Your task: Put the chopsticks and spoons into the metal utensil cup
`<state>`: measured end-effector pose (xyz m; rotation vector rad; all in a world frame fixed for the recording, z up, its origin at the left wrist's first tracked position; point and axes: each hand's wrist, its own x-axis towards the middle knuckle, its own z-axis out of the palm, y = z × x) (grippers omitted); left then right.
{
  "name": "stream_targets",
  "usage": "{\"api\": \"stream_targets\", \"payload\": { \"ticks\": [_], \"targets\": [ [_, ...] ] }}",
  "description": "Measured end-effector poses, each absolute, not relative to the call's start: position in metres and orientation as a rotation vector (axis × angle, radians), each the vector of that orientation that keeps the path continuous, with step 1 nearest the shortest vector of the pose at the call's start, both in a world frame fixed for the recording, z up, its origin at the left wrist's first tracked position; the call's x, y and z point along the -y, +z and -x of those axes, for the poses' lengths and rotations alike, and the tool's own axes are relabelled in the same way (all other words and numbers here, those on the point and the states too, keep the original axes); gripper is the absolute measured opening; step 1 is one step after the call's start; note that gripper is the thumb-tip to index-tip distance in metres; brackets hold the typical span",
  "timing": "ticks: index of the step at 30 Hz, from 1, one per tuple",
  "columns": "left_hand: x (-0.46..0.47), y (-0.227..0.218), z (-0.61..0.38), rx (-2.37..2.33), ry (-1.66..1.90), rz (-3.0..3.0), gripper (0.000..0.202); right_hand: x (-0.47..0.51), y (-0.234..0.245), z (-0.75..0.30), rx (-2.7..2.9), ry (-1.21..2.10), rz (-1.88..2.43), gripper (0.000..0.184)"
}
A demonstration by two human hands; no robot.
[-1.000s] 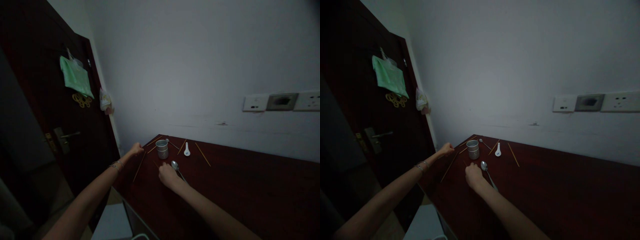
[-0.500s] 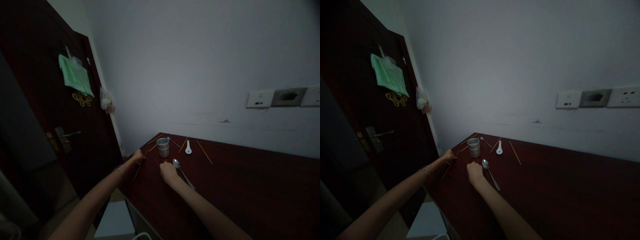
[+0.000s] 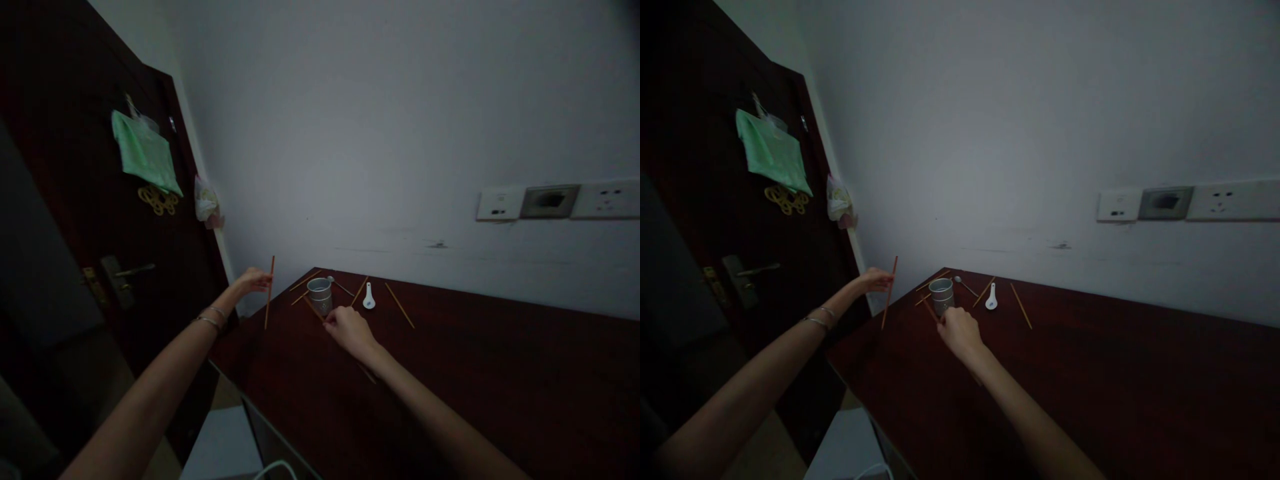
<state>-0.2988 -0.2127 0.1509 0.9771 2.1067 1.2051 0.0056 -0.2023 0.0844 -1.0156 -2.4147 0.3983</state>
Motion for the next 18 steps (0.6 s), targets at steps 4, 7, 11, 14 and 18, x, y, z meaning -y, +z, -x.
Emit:
{"api": "stream_targets", "payload": {
  "ticks": [4,7,11,14,18],
  "targets": [
    [0.201,0.218,0.279,-1.828,1.354,-1.132,0.015,0.180,0.113,-0.045,2.187,0.663,0.909,0.016],
    [0.185,0.249,0.240,-1.649,1.366,-1.270,0.021,0.166,0.131,-0.075,1.977,0.901,0.907,0.016],
    [0.160,0.257,0.160,-1.375,1.285,-1.412,0.020,0.157,0.149,-0.115,1.649,1.175,0.912,0.015],
    [0.143,0.246,0.094,-1.161,1.212,-1.427,0.016,0.153,0.155,-0.146,1.466,1.220,0.913,0.013],
    [0.125,0.220,0.022,-0.929,1.085,-1.418,0.013,0.148,0.151,-0.183,1.306,1.255,0.931,0.011]
  ]
}}
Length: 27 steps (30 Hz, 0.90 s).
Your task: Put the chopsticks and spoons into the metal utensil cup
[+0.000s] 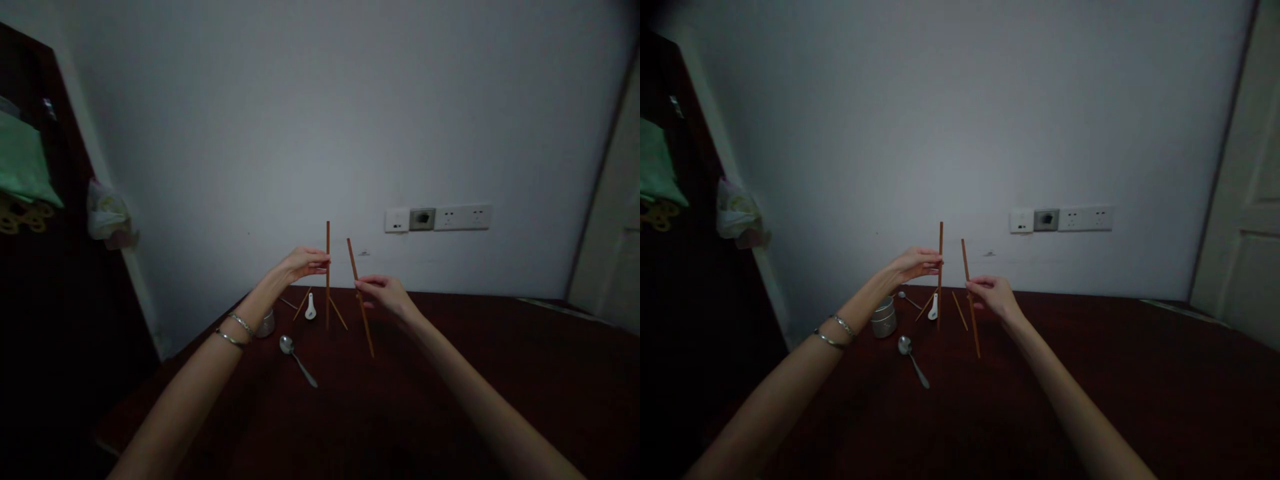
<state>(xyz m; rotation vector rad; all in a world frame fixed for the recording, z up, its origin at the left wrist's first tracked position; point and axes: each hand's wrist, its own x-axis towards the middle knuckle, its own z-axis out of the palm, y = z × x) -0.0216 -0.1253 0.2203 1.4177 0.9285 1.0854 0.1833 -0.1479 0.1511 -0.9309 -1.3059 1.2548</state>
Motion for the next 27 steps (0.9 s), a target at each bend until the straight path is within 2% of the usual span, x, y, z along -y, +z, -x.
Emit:
{"api": "stream_targets", "payload": {
  "ticks": [6,13,20,27],
  "targets": [
    [0.109,0.175,-0.043,-0.833,1.054,-1.361,0.018,0.142,0.130,-0.221,1.174,1.268,0.925,0.014],
    [0.105,0.130,-0.074,-0.817,1.102,-1.235,0.019,0.141,0.108,-0.241,1.146,1.291,0.960,0.014],
    [0.098,0.105,-0.086,-0.808,1.083,-1.235,0.021,0.129,0.086,-0.246,1.181,1.325,0.956,0.024],
    [0.093,0.093,-0.091,-0.806,1.058,-1.213,0.024,0.123,0.079,-0.249,1.202,1.351,0.961,0.025]
  ]
}}
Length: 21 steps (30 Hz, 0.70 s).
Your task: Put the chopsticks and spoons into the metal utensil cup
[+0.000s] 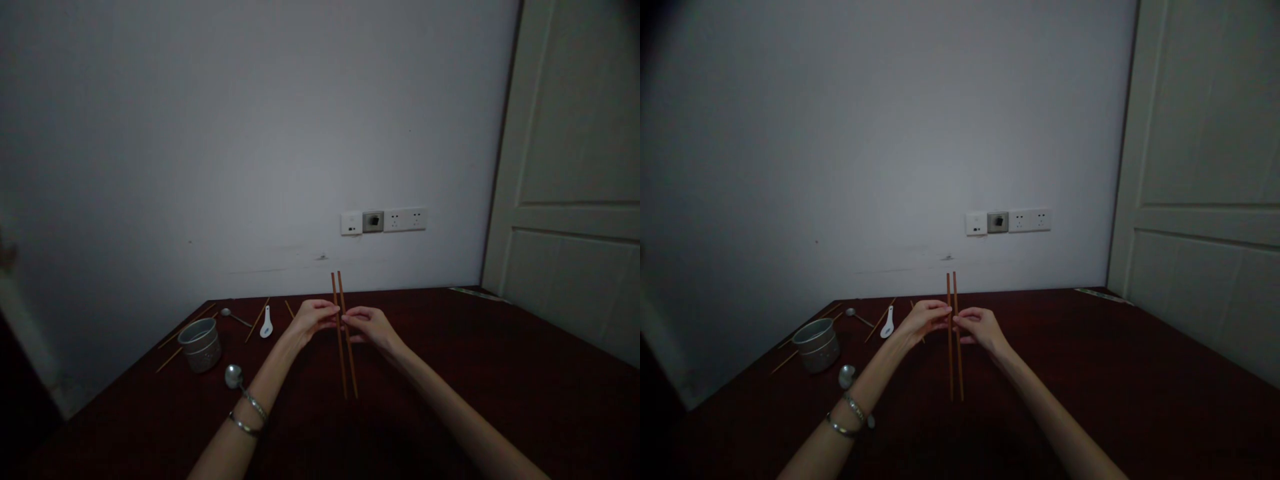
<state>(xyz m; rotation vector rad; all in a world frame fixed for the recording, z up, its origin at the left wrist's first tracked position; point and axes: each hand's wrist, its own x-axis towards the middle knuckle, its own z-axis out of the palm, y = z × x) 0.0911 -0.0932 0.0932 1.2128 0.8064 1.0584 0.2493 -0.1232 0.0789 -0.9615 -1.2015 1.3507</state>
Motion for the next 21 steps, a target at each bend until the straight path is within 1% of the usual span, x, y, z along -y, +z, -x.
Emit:
{"api": "stream_targets", "payload": {
  "ticks": [21],
  "targets": [
    [0.090,0.081,-0.099,-0.856,1.060,-1.155,0.028,0.119,0.068,-0.248,1.194,1.391,0.994,0.029]
  ]
}}
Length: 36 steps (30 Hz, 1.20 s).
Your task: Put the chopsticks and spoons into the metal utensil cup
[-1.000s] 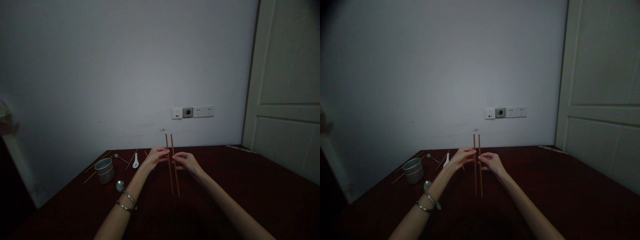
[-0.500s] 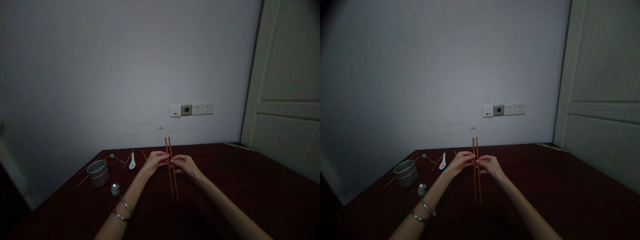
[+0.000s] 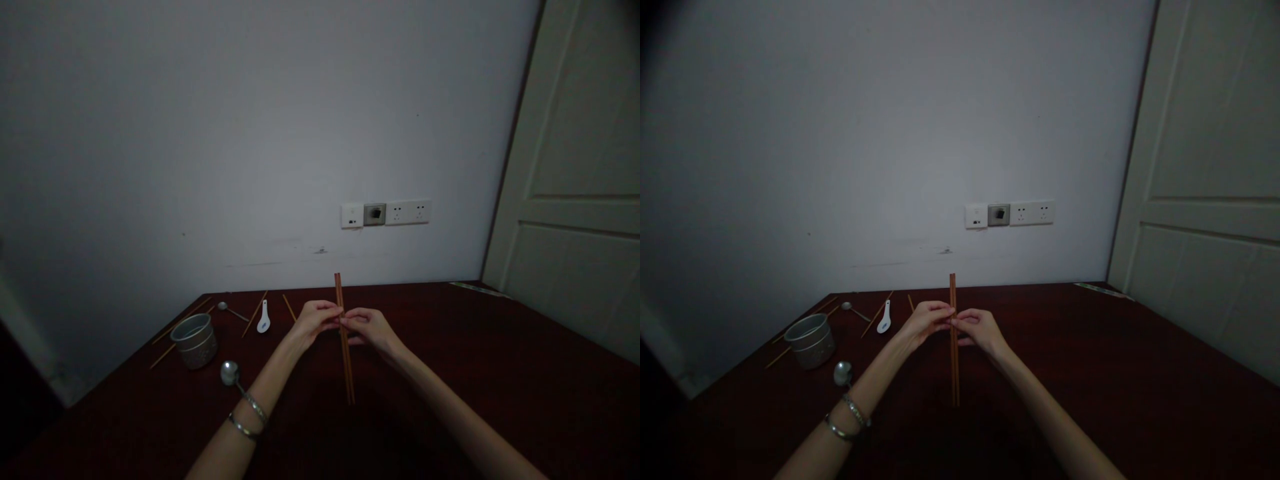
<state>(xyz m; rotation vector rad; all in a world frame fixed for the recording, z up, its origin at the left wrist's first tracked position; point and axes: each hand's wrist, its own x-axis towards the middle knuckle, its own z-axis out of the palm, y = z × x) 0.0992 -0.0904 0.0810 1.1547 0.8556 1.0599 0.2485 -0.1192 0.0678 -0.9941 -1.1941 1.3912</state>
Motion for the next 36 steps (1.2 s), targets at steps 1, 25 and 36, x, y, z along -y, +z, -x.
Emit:
{"api": "stream_targets", "payload": {
  "ticks": [1,25,36],
  "targets": [
    [0.091,0.081,-0.099,-0.852,1.059,-1.156,0.028,0.119,0.067,-0.248,1.193,1.392,0.993,0.030],
    [0.085,0.074,-0.097,-1.143,1.011,-1.613,0.024,0.123,0.055,-0.244,1.129,1.478,1.044,0.017],
    [0.087,0.074,-0.096,-1.504,0.975,-1.825,0.027,0.131,0.051,-0.232,1.088,1.554,1.135,0.012]
  ]
}}
